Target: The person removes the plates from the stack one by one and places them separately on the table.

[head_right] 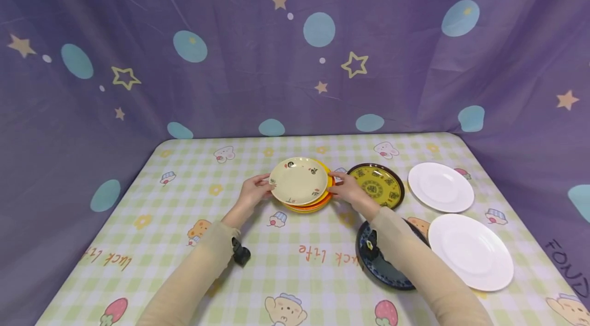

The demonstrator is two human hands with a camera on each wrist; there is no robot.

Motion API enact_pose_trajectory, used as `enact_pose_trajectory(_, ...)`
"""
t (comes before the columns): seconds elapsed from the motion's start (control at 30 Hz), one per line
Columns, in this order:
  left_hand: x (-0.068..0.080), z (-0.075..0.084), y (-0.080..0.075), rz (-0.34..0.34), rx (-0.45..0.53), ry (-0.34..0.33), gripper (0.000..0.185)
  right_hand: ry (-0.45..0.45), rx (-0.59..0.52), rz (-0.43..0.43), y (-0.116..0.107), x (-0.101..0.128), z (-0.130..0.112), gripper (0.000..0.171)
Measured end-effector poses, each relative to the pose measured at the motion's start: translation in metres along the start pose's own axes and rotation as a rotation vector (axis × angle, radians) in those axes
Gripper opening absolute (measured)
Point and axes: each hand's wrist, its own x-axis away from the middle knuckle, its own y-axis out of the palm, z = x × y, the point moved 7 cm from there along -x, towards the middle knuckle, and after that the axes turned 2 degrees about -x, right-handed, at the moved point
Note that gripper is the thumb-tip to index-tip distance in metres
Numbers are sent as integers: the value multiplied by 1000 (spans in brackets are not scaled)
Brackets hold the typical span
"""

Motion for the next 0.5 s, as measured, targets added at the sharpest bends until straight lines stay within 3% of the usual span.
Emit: enact_pose_trajectory(0.5, 3, 1, -6, -19, 57, -38, 41, 57, -7, 41, 0, -3, 5, 54)
